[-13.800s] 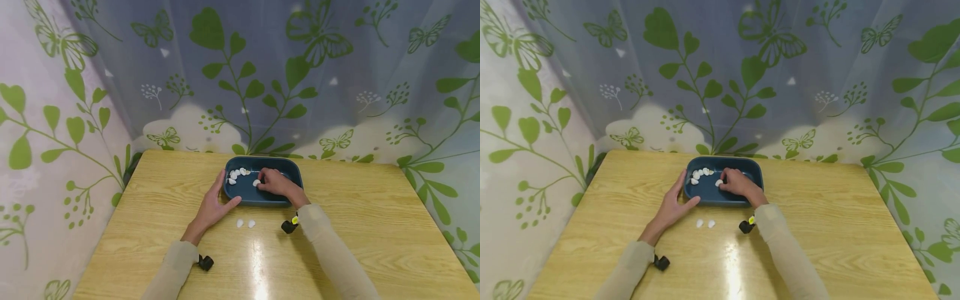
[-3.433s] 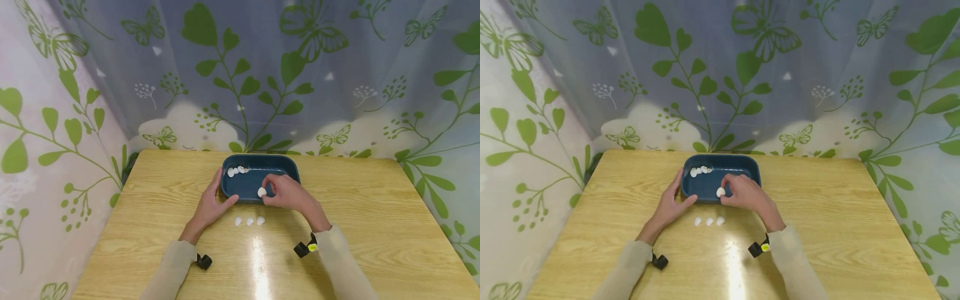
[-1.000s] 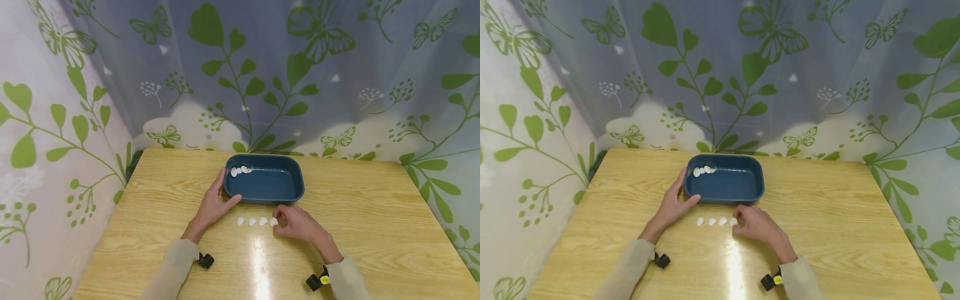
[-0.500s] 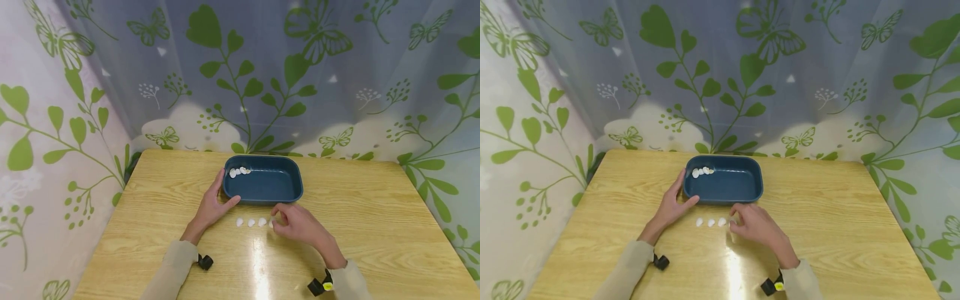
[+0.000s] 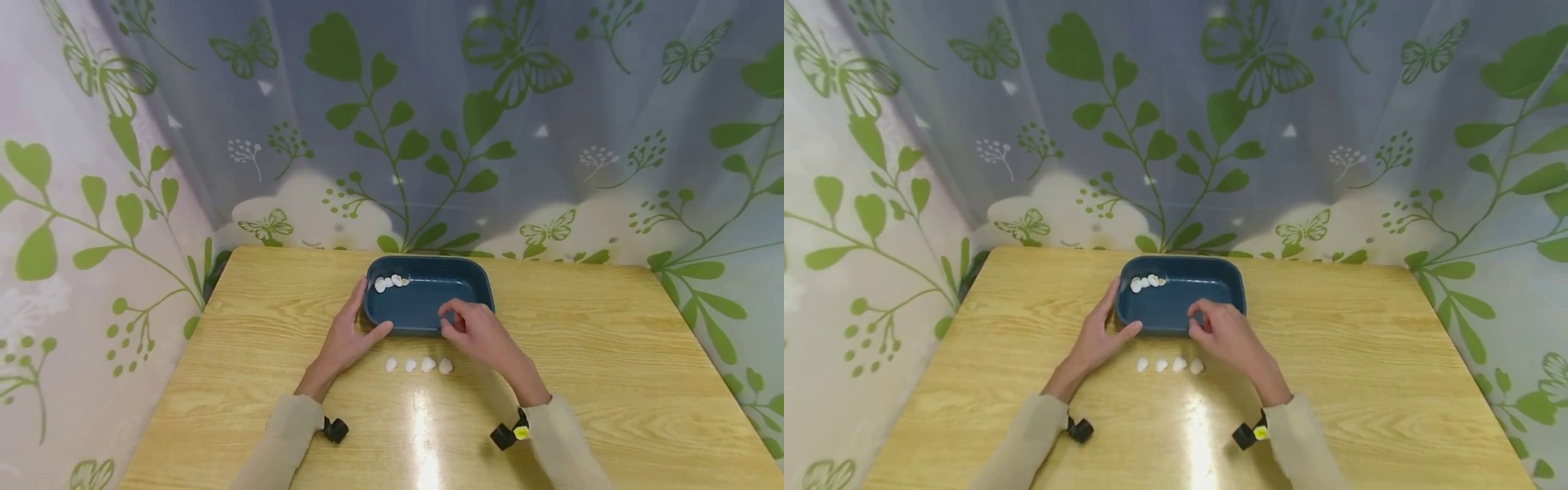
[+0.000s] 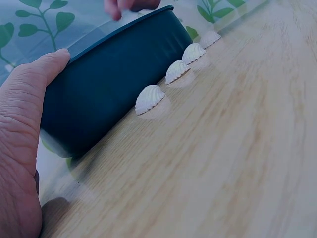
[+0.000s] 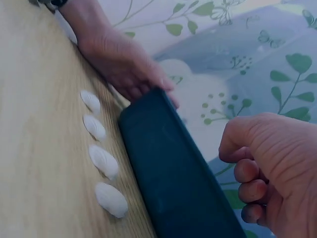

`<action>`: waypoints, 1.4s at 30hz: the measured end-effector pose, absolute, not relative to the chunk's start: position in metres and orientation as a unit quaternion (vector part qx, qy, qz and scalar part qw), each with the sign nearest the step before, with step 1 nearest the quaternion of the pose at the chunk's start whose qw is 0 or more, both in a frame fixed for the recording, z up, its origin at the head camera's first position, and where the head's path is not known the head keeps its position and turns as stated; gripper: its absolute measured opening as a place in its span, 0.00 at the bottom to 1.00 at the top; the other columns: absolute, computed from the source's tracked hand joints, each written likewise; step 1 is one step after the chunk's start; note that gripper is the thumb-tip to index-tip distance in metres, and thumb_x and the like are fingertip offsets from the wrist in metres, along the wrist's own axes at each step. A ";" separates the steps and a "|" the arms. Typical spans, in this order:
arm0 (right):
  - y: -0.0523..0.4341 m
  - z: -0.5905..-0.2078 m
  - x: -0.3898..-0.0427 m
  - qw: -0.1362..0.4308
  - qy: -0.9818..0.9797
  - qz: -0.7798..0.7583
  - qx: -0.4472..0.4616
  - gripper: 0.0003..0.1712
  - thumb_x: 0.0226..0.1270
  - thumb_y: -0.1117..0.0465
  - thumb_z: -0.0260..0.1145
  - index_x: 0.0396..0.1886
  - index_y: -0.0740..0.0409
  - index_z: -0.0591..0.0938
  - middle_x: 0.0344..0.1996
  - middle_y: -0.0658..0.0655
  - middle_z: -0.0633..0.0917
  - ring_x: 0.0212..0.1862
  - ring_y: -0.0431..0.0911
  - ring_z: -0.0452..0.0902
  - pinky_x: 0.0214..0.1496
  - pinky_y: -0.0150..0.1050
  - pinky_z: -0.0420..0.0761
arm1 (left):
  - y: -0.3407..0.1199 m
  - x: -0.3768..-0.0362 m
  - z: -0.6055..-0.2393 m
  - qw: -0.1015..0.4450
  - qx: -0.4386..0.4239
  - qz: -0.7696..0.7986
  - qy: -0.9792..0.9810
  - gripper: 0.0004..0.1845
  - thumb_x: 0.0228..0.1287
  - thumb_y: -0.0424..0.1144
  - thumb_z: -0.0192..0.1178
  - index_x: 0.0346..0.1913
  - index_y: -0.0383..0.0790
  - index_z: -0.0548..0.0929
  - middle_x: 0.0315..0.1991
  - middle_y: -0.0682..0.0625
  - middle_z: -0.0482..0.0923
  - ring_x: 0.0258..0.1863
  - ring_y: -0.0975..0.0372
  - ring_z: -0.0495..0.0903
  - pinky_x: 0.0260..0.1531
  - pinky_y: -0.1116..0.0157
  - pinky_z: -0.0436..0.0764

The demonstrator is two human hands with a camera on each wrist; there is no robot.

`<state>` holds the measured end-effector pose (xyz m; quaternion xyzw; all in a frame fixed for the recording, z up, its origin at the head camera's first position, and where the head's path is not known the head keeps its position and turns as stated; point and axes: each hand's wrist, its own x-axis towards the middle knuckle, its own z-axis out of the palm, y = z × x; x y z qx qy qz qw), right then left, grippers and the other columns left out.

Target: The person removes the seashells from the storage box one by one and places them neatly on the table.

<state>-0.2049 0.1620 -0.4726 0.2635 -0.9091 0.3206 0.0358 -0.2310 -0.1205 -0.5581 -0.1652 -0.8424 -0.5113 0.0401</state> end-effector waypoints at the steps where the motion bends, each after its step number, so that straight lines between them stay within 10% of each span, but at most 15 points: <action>1: 0.162 -0.473 -0.210 0.032 -0.911 0.317 0.260 0.08 0.69 0.60 0.61 0.44 0.56 0.83 0.11 0.43 0.66 0.14 0.37 0.58 0.20 0.31 0.62 | -0.120 -0.231 -0.558 0.039 -0.165 -0.510 -0.843 0.53 0.58 0.63 0.64 0.77 0.67 0.40 0.79 0.59 0.41 0.76 0.66 0.44 0.72 0.52 0.57; 22: 0.122 -0.498 -0.297 -0.093 -0.935 0.210 0.269 0.20 0.69 0.59 0.61 0.58 0.61 0.76 0.22 0.49 0.78 0.22 0.42 0.71 0.28 0.36 0.72 | -0.121 -0.230 -0.560 0.036 -0.150 -0.508 -0.847 0.52 0.57 0.65 0.64 0.77 0.69 0.40 0.78 0.60 0.42 0.76 0.65 0.46 0.72 0.52 0.57; 32: 0.104 -0.501 -0.310 -0.111 -0.944 0.186 0.249 0.30 0.72 0.58 0.59 0.72 0.47 0.67 0.62 0.53 0.78 0.53 0.52 0.77 0.44 0.47 0.77 | -0.119 -0.231 -0.559 0.039 -0.162 -0.513 -0.842 0.52 0.59 0.63 0.64 0.77 0.68 0.40 0.78 0.62 0.41 0.76 0.66 0.45 0.72 0.51 0.57; 42: 0.101 -0.508 -0.315 -0.080 -0.937 0.190 0.281 0.18 0.75 0.55 0.57 0.61 0.52 0.79 0.49 0.53 0.85 0.40 0.43 0.82 0.44 0.42 0.81 | -0.120 -0.232 -0.559 0.034 -0.163 -0.518 -0.839 0.52 0.59 0.63 0.64 0.77 0.67 0.40 0.79 0.57 0.41 0.76 0.66 0.45 0.71 0.54 0.59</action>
